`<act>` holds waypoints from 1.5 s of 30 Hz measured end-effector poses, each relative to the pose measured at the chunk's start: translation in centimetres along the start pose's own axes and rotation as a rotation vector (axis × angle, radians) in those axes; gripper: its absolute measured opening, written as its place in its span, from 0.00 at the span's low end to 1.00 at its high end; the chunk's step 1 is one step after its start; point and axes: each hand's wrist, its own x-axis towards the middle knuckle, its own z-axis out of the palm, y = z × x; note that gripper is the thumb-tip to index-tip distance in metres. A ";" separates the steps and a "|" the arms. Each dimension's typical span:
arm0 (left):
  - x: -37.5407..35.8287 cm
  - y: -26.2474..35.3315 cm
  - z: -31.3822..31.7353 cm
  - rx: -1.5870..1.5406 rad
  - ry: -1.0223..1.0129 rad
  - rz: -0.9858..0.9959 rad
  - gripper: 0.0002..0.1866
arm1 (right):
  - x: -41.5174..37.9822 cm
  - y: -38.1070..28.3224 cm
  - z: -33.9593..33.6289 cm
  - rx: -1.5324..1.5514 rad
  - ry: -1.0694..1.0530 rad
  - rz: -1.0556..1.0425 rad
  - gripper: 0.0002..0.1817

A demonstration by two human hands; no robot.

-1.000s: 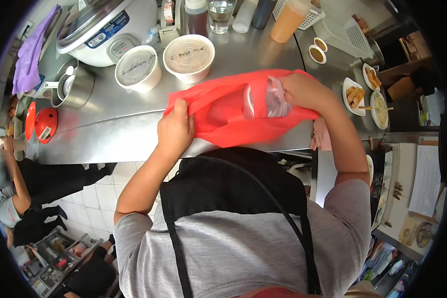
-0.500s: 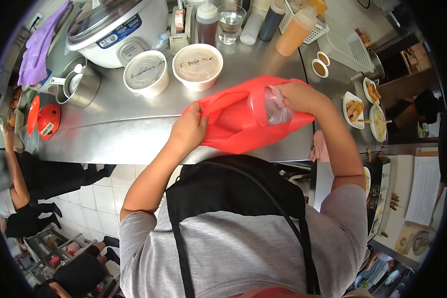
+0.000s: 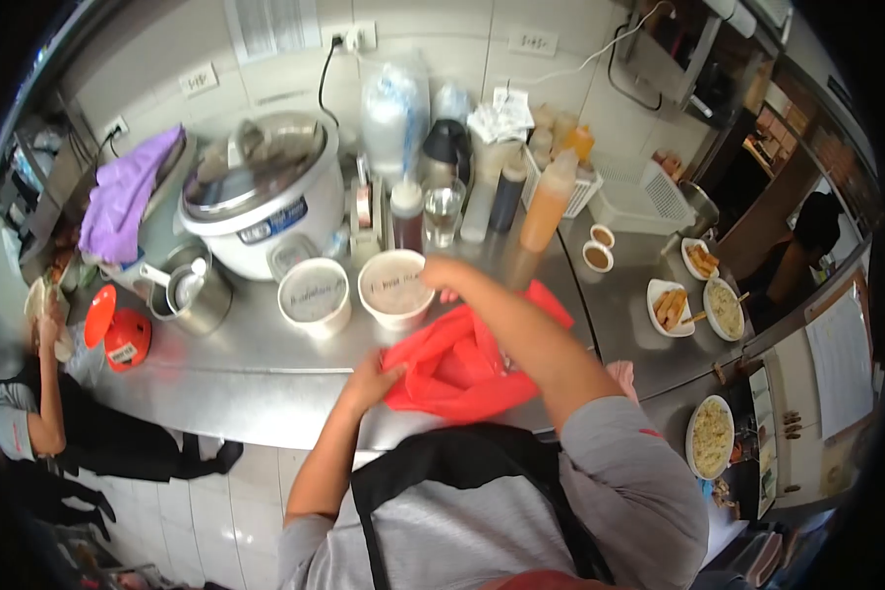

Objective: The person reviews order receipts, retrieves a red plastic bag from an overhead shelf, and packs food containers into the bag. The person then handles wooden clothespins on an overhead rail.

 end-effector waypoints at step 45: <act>-2.2 4.2 -4.1 -0.531 -0.002 -0.037 0.05 | -14.3 1.9 3.2 -0.352 0.416 -0.659 0.14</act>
